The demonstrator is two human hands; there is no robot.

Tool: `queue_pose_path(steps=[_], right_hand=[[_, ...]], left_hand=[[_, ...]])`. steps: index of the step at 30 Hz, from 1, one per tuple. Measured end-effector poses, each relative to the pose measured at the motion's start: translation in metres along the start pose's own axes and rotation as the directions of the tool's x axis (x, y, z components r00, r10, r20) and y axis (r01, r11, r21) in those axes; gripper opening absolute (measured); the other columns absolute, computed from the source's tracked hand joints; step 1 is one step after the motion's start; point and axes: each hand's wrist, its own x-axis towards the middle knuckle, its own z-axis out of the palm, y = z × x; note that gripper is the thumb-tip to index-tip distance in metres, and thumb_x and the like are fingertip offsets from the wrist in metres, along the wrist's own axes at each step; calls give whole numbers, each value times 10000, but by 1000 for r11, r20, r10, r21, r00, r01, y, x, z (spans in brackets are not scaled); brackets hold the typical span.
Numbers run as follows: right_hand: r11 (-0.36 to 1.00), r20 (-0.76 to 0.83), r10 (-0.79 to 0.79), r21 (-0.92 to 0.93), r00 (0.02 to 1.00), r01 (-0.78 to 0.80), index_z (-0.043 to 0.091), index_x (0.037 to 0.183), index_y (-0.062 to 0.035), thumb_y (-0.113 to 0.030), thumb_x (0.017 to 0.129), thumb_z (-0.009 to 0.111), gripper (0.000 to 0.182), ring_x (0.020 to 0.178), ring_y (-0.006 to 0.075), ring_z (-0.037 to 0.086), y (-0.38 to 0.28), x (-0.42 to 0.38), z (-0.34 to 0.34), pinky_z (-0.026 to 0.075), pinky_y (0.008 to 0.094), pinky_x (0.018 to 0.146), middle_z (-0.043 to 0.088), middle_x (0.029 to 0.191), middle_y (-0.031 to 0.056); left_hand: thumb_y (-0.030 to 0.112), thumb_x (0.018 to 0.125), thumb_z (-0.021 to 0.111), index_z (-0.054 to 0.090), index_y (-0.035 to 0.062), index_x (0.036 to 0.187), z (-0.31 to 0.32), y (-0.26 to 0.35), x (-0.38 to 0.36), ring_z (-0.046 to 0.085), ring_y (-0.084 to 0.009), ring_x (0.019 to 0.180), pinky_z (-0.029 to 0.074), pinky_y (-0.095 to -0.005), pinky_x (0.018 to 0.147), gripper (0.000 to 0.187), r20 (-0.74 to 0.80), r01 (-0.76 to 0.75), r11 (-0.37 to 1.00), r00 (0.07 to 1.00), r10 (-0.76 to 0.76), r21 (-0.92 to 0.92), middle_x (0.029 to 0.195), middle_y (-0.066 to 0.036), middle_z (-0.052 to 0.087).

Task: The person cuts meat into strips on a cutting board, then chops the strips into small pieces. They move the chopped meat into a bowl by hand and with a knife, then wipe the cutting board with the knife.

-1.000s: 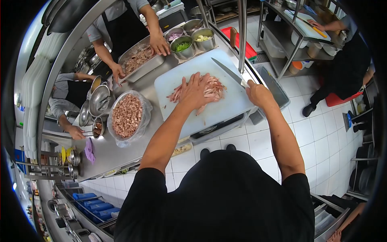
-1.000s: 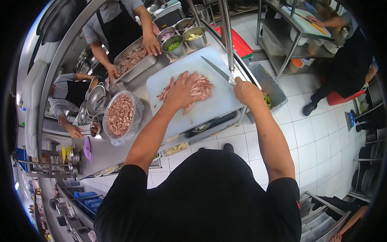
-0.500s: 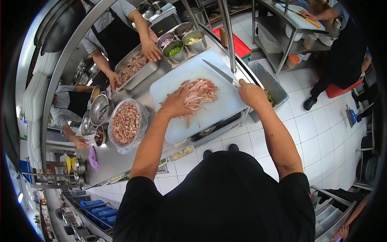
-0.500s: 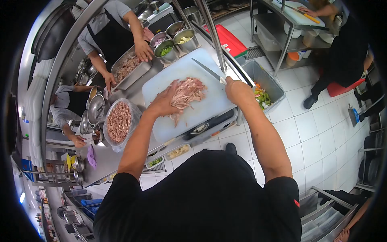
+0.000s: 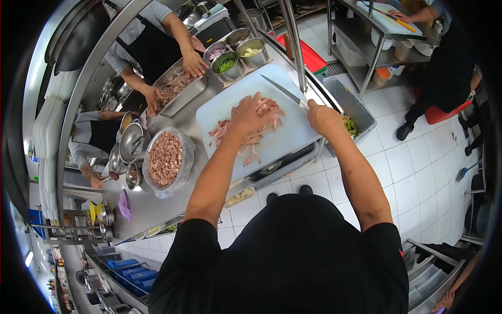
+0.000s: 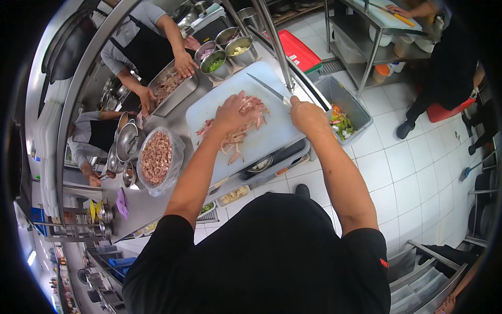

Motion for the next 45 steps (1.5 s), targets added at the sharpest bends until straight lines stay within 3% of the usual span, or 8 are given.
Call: queue_pose_path(steps=[2,5,14,20,23,29,41,45], right_hand=[[1000,6,-9,-11,1000,9,572,1099,-16,-137,951,410,250,898,416,696,1,2,2,537,521,798,705,927,254],[1000,6,-11,-3,1000,11,573,1101,-19,-136,956,406,250,895,416,697,1,1,1,537,522,800,706,925,251],[1000,27,9,-1,1000,-8,571,1119,-23,-150,957,413,260,922,411,696,0,2,1,536,520,811,705,962,253],[1000,29,9,-2,1000,-9,570,1124,-24,-164,967,406,267,932,409,695,1,2,1,537,517,810,706,959,250],[1000,22,19,-1,1000,-19,570,1120,-25,-165,969,405,264,931,410,695,-1,1,0,536,519,812,707,960,247],[1000,9,25,2,1000,-25,573,1119,-27,-138,960,404,258,939,405,695,2,2,4,536,515,814,706,972,250],[1000,16,21,11,1000,-21,582,1111,-24,-133,952,418,253,940,401,697,-1,2,0,539,510,809,710,980,244],[999,-3,31,26,1000,-31,581,1116,-28,-131,962,413,250,937,404,698,2,1,10,539,514,808,709,986,245]], left_hand=[[793,806,533,361,62,1522,15,-34,29,295,-381,1457,243,-546,1170,1038,-119,27,998,992,-35,-62,1542,-249,344],[801,833,479,439,78,1486,10,-48,40,364,-390,1414,299,-479,1158,975,63,172,951,985,-161,-258,1511,-246,392],[766,703,675,184,119,1582,-5,29,-28,491,-376,1316,318,-495,1133,1198,63,-62,959,997,47,278,1430,-212,500],[691,716,721,155,91,1584,-10,-3,-9,435,-387,1370,309,-492,1145,1198,150,-119,988,983,103,102,1481,-231,441],[657,771,689,189,93,1580,18,-23,24,402,-371,1396,302,-524,1143,1106,-88,-266,962,962,260,-63,1493,-210,432],[692,825,593,341,59,1529,-13,8,36,453,-362,1356,374,-438,1111,980,255,-116,985,956,145,-126,1453,-233,471],[616,852,567,430,110,1492,16,44,13,500,-354,1265,437,-420,1030,827,-7,-72,986,997,74,152,1344,-163,537],[600,845,597,427,105,1489,33,31,21,521,-349,1249,435,-431,1037,830,-5,-95,994,995,95,46,1346,-154,539]])
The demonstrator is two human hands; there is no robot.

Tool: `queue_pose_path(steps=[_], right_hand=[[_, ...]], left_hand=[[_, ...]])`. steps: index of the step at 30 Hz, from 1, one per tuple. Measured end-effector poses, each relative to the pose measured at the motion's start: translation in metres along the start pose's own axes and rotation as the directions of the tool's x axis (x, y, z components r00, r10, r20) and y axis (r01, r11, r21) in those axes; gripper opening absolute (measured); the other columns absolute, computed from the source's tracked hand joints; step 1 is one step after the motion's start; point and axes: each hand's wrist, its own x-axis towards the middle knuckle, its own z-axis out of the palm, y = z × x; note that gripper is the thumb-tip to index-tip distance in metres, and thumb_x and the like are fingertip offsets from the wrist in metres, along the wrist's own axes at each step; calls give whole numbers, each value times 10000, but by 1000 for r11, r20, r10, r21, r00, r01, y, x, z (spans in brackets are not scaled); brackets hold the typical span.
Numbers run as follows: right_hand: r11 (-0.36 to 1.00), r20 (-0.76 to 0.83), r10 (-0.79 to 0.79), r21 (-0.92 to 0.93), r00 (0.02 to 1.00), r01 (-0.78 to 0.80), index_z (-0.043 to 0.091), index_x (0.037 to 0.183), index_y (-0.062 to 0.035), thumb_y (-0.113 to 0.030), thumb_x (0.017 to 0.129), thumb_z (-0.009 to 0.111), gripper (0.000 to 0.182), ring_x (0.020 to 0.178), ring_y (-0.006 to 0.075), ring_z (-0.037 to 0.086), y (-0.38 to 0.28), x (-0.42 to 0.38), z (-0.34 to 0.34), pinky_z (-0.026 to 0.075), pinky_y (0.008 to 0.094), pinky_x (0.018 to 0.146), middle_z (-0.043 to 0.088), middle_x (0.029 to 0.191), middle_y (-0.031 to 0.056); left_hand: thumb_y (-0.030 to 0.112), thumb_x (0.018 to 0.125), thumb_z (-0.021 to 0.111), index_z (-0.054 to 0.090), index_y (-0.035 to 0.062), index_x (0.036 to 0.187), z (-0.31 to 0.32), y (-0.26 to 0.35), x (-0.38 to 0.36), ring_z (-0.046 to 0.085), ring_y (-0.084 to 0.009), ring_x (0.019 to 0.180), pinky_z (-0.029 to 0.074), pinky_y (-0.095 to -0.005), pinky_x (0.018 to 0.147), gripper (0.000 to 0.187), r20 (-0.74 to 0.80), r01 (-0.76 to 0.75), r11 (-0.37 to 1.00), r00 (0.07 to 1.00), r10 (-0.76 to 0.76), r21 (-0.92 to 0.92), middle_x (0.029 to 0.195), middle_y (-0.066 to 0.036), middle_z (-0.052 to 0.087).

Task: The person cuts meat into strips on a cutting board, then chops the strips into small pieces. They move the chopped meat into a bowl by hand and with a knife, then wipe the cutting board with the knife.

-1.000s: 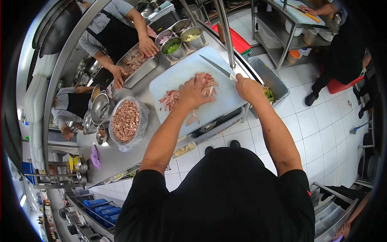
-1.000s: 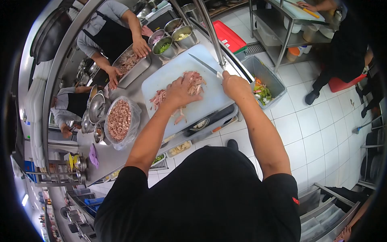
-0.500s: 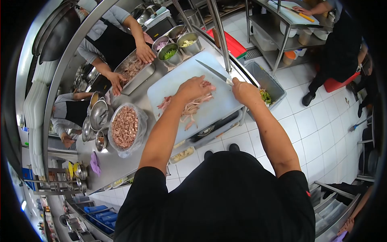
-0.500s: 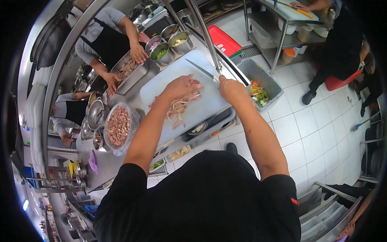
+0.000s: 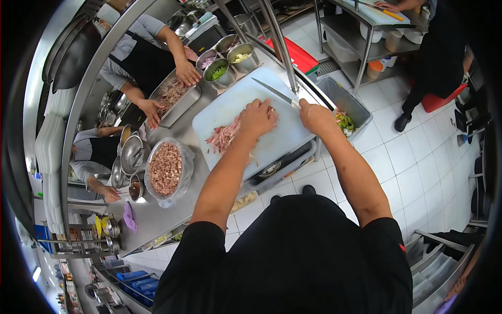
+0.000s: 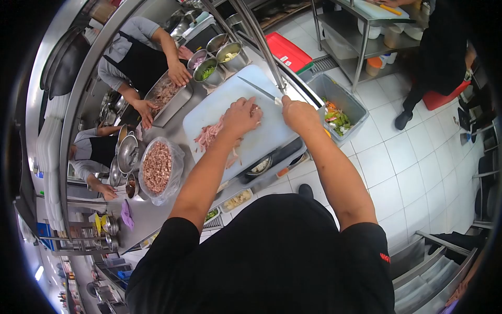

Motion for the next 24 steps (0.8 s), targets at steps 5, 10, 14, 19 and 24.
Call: queue_pose_path(steps=[5,10,14,19,24], right_hand=[[1000,11,1,2,1000,-1,577,1123,-40,-133,968,409,247,936,406,699,-1,1,-1,541,512,810,709,986,245],[1000,24,15,3,1000,-15,568,1125,-40,-129,963,414,242,946,405,699,-4,-1,-5,541,509,814,710,997,242],[1000,24,6,-12,1000,-6,563,1127,-40,-129,958,419,240,941,404,701,-4,1,-3,543,509,806,713,990,235],[1000,5,-1,-13,1000,1,557,1122,-41,-140,958,419,236,923,408,699,-1,1,3,542,515,798,711,966,232],[1000,-4,-11,-12,1000,11,554,1118,-42,-173,970,418,240,909,407,697,0,2,4,543,514,794,709,952,232]], left_hand=[[605,795,675,435,94,1476,-18,-25,-8,559,-377,1193,430,-443,1048,885,8,-151,964,988,156,-218,1396,-150,504],[596,784,710,380,94,1508,-18,-20,-24,547,-375,1218,424,-435,1059,940,-19,-244,965,970,243,-99,1437,-152,479],[571,806,712,339,99,1530,-21,-17,-28,499,-380,1293,388,-434,1101,941,19,-163,987,986,163,-13,1507,-174,417],[629,801,689,294,115,1555,-26,-42,-19,297,-384,1457,226,-475,1196,994,-47,-154,910,988,147,-385,1595,-214,270],[645,761,712,228,147,1581,-38,-42,-60,149,-367,1516,88,-583,1202,1075,-94,-44,997,995,38,-68,1620,-208,214]])
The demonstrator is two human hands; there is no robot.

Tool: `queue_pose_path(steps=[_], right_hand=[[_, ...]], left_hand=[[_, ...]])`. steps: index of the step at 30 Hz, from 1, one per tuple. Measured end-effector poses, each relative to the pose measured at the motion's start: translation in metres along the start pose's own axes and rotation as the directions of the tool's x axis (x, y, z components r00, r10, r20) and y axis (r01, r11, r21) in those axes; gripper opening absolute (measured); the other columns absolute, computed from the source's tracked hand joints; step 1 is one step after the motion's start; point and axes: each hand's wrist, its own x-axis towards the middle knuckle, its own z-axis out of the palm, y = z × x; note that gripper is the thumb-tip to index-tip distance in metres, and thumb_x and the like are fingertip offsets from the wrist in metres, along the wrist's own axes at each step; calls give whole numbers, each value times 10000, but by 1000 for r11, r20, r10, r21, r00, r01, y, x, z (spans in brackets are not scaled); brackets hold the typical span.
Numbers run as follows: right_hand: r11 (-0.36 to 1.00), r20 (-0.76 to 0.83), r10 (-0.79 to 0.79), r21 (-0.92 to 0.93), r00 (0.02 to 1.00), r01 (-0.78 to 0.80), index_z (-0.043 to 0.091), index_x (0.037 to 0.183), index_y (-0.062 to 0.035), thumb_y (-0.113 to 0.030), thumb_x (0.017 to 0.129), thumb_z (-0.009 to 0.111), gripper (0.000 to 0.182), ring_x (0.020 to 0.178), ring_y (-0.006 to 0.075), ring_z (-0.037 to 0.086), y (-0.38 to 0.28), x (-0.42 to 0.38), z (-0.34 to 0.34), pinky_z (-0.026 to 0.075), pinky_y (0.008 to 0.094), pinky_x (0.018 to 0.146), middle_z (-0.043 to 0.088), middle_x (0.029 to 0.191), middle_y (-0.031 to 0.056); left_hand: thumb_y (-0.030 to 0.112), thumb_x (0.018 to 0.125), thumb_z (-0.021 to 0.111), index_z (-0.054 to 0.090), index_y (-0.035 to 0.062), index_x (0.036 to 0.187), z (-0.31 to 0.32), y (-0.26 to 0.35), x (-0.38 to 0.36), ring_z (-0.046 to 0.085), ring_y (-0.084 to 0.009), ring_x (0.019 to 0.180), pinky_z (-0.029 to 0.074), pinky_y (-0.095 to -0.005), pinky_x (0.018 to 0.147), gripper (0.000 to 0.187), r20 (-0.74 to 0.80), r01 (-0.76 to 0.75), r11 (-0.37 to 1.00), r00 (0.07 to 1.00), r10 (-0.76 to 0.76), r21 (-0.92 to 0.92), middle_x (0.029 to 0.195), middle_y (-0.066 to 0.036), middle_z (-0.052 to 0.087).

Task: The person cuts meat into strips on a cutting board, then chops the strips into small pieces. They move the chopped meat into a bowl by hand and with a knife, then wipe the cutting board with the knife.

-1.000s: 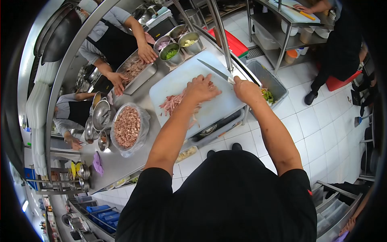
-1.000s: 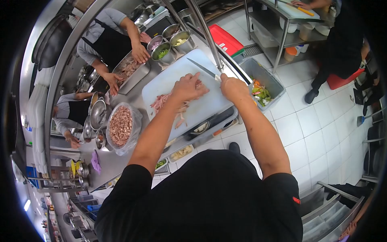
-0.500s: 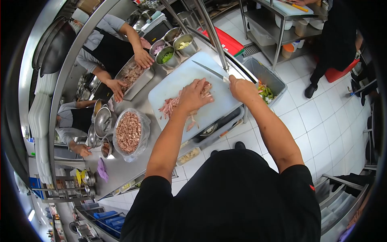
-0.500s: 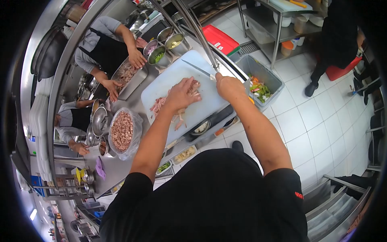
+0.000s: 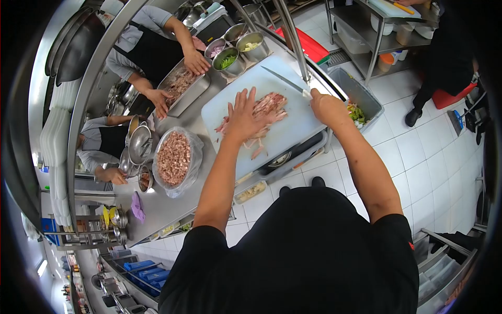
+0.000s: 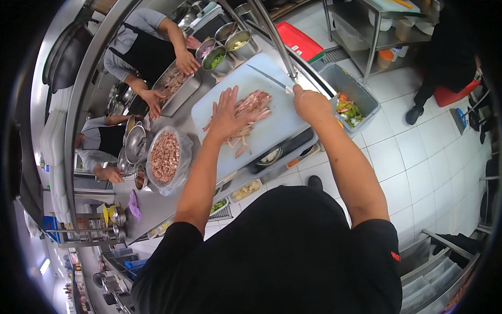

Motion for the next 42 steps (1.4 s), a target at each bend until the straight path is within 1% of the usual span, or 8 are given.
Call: queue_pose_path(steps=[2,5,11,17,23,27,35,42], right_hand=[[1000,-7,-14,-2,1000,14,553,1121,-40,-179,970,426,241,910,406,697,0,-1,-3,544,513,793,710,954,231],[1000,-20,-22,-17,1000,22,548,1104,-37,-200,970,463,227,896,401,699,0,1,1,545,516,787,709,925,224],[998,-40,-55,-40,998,54,538,1087,-37,-209,964,496,215,865,399,701,-1,-2,-3,545,519,768,707,884,222],[999,-13,-28,-28,1000,28,552,1117,-26,-216,961,500,251,878,399,698,-5,-4,-9,538,521,777,710,907,229],[999,-13,-33,-30,999,32,560,1123,-34,-216,957,504,253,874,401,693,-5,-3,-9,530,527,769,707,892,224],[998,-26,-47,-45,999,46,558,1116,-36,-218,957,504,248,867,406,690,-4,-1,-8,524,533,760,704,885,225],[999,-1,-28,-42,1000,28,557,1109,-30,-218,957,492,250,852,415,688,-6,-4,-12,523,535,764,702,883,235],[997,-13,-55,-50,998,54,558,1107,-28,-213,957,488,248,846,416,688,-1,-1,-8,523,541,766,700,872,235]], left_hand=[[629,746,732,197,163,1591,10,5,-25,113,-356,1525,57,-613,1193,1102,-3,-33,985,999,34,167,1624,-204,204],[619,730,746,156,182,1599,18,-15,-37,110,-363,1525,49,-623,1189,1138,8,96,969,995,-100,229,1628,-197,199],[630,734,742,174,174,1594,-5,-42,-42,127,-384,1516,30,-643,1177,1127,91,134,983,985,-146,125,1609,-205,238],[672,719,733,202,139,1583,21,9,-82,141,-425,1502,40,-664,1164,1146,-206,91,980,977,-54,177,1606,-233,215],[643,721,750,218,150,1578,25,-38,-98,137,-426,1504,59,-677,1159,1123,-219,209,957,962,-163,202,1615,-224,190],[612,726,761,178,162,1590,5,-76,-88,135,-399,1512,77,-663,1168,1136,-120,228,952,971,-207,206,1630,-205,162],[555,715,799,152,203,1599,-13,-56,-96,137,-356,1520,113,-588,1204,1151,116,86,988,988,-101,127,1637,-177,168],[494,750,788,198,177,1587,-4,-78,-91,147,-374,1514,110,-614,1192,1072,-9,104,981,995,-104,165,1626,-194,184]])
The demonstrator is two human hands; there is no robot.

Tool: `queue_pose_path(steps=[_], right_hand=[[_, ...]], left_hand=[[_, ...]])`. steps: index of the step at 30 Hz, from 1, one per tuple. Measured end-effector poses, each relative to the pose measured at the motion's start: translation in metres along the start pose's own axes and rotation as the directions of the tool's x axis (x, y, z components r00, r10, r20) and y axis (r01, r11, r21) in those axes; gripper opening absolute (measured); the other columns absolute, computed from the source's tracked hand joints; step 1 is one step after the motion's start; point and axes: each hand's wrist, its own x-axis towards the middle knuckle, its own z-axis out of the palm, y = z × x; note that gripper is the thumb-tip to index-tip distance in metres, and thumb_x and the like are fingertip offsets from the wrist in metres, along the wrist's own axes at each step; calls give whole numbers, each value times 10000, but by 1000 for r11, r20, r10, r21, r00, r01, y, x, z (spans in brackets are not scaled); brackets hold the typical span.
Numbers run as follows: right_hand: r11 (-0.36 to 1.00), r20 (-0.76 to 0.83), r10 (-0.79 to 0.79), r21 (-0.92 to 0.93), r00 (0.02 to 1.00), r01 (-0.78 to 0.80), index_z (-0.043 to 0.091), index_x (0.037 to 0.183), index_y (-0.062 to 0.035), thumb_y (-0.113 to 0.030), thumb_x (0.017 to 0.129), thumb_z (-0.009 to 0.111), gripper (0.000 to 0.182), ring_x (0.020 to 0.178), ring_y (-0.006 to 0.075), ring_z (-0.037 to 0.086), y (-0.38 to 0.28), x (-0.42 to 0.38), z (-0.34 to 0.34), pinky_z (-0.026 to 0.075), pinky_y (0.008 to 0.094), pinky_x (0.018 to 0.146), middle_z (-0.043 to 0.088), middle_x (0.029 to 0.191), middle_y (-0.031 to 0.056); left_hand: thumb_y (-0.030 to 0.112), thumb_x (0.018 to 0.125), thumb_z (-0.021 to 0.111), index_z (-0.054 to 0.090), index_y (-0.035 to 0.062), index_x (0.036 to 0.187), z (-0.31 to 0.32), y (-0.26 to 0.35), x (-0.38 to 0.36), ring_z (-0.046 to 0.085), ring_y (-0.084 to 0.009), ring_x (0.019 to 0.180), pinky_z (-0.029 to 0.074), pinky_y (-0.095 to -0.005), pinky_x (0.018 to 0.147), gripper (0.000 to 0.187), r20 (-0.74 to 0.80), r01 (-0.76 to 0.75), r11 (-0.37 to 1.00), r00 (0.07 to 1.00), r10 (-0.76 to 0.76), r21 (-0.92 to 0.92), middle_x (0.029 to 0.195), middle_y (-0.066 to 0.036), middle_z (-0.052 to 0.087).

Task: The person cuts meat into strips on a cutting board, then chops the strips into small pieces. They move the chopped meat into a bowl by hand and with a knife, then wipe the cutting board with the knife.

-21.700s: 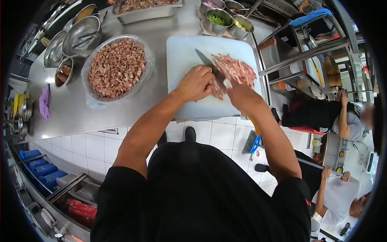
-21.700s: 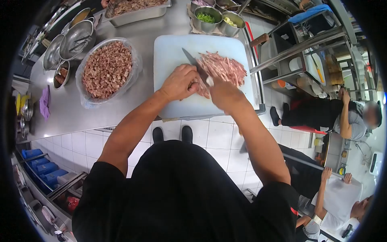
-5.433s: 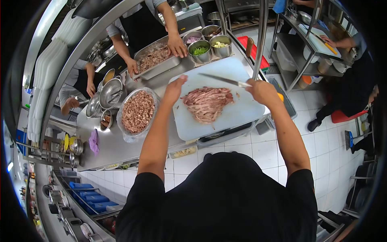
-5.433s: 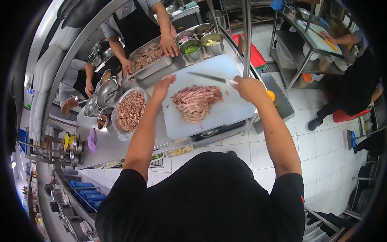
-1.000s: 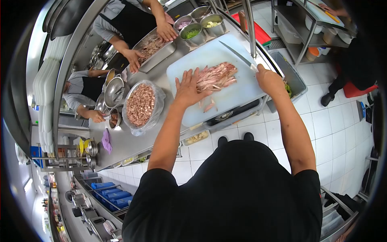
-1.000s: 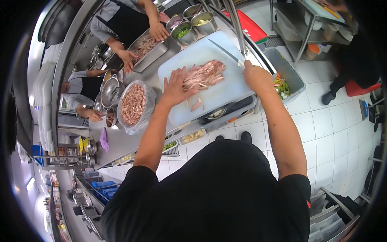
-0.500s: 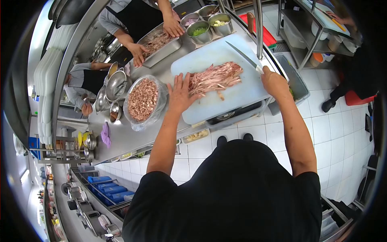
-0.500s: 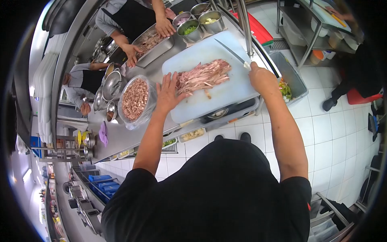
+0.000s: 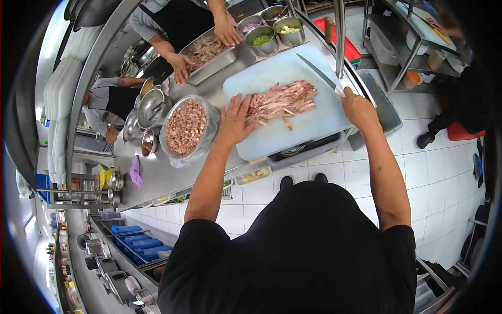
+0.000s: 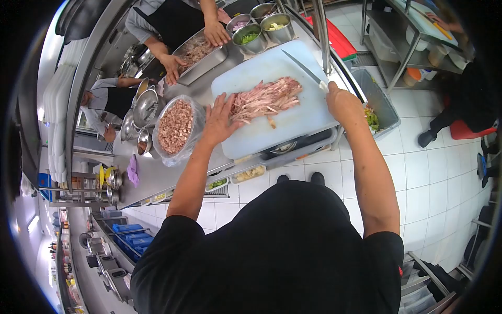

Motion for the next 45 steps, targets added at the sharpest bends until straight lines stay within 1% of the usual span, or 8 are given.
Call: queue_pose_path(steps=[8,14,19,22,25,28,40,45], right_hand=[[1000,4,22,4,1000,-22,557,1123,-31,-216,958,483,259,860,421,687,-5,-2,-5,521,548,776,701,888,240],[999,-28,20,31,999,-20,524,1289,-39,-256,969,452,393,889,443,679,7,2,13,513,558,786,694,939,274],[1000,-21,-13,3,1000,13,511,1269,-36,-265,978,445,376,872,464,670,12,6,16,503,578,774,684,927,291],[999,23,-28,-38,999,29,510,1209,-31,-255,982,456,324,875,471,666,11,9,12,503,581,771,682,922,295],[999,15,-20,-36,1000,20,503,1174,-29,-233,980,477,283,878,474,666,6,8,6,507,579,764,682,916,296],[998,12,-44,-51,999,44,506,1177,-21,-214,977,493,278,882,475,665,9,11,9,510,575,764,682,917,296],[995,-39,-91,-49,995,89,513,1231,-13,-216,981,505,322,864,465,669,19,12,16,517,567,737,685,902,286],[997,-34,-55,-49,998,53,506,1274,-23,-241,979,489,367,858,465,675,9,7,13,516,570,737,687,885,283]], left_hand=[[505,800,728,281,157,1558,13,66,17,162,-395,1498,64,-626,1190,946,-196,-248,969,950,244,4,1601,-186,244],[582,794,699,292,130,1555,64,81,46,234,-416,1465,80,-658,1166,975,-463,-39,992,882,89,118,1566,-195,300],[622,839,627,369,134,1521,30,72,37,258,-398,1462,106,-645,1175,878,-364,-92,993,930,57,-79,1552,-195,325],[582,886,593,509,118,1423,25,44,44,357,-367,1411,207,-594,1162,714,-373,17,994,926,-55,-104,1470,-181,449],[503,926,578,606,99,1311,30,18,48,477,-340,1306,312,-529,1107,559,-246,129,925,943,-226,-358,1341,-153,571],[439,942,575,637,87,1244,45,9,41,553,-316,1190,361,-478,1054,468,-381,23,928,908,-175,-371,1216,-126,639],[409,962,546,599,101,1308,53,25,30,428,-303,1293,210,-548,1155,466,-515,159,937,800,-307,-311,1309,-125,538],[363,975,524,631,90,1262,54,20,31,467,-331,1273,303,-491,1123,410,-485,204,918,798,-358,-341,1274,-144,575]])
